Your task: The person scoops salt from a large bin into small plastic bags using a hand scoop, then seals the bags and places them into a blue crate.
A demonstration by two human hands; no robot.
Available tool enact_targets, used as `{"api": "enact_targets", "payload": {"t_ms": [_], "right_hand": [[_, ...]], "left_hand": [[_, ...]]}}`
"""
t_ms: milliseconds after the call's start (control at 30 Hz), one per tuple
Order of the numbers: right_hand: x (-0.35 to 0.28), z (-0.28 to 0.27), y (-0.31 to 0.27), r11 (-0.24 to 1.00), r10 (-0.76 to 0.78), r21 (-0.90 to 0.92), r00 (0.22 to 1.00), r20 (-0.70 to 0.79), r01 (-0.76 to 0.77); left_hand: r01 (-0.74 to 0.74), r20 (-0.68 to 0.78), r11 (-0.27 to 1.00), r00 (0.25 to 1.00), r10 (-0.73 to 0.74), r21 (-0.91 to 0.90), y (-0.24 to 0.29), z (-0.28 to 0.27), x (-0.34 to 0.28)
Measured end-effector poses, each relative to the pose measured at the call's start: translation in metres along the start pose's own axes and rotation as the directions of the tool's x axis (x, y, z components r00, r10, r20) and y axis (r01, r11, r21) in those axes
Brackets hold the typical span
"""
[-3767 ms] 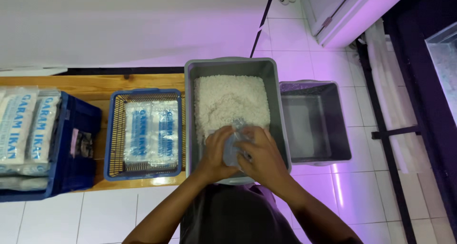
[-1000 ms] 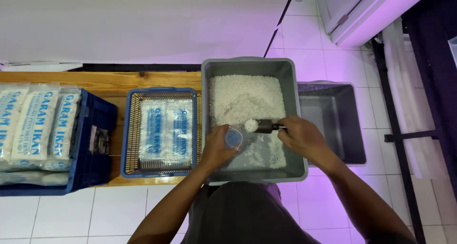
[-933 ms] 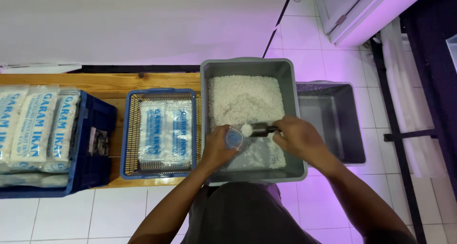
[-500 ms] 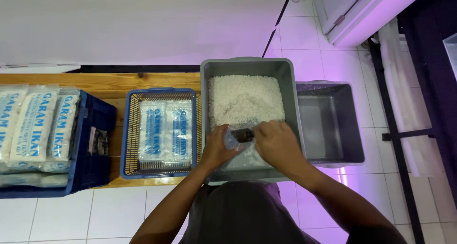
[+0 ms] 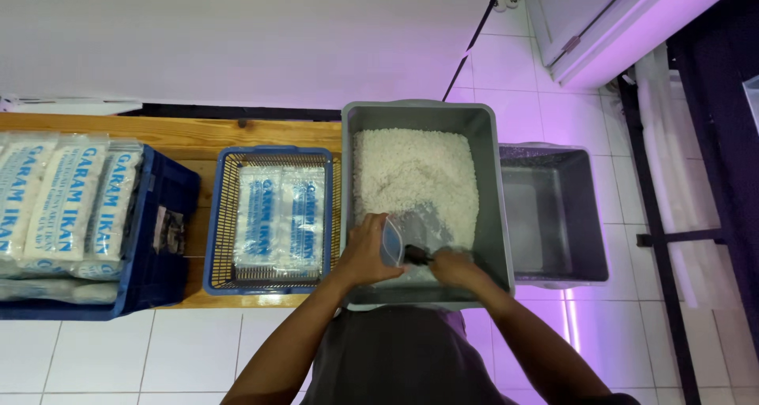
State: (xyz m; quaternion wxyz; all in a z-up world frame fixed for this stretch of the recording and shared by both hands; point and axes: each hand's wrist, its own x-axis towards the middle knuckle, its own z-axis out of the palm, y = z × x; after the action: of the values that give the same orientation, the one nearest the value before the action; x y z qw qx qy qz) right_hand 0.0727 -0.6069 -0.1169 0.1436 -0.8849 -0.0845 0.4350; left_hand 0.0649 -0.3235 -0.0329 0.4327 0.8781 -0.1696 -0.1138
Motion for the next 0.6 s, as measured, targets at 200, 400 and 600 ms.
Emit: {"api": "enact_targets", "payload": {"t_ms": [200,400,600], "right_hand": [[0.102,0.024,-0.018,0.962,-0.225,0.122,0.963,-0.149,0.244],[0.057,-0.031,-0.091,0.940,0.038,0.340,0.986,-0.162,0.019],[0.024,-0.040,-0.048,0.990,-0.018,0.128,0.947,-0.320,0.062]], "left_hand": [[0.034,-0.090,0.988,0.995,-0.047,-0.149,0.000,0.000,0.001],[-0.031,-0.155,0.979,0.988,0.000,-0.199,0.008,-0.006,-0.003],[-0.034,-0.181,0.979,0.983,-0.003,-0.202,0.019,-0.011,-0.005]]}}
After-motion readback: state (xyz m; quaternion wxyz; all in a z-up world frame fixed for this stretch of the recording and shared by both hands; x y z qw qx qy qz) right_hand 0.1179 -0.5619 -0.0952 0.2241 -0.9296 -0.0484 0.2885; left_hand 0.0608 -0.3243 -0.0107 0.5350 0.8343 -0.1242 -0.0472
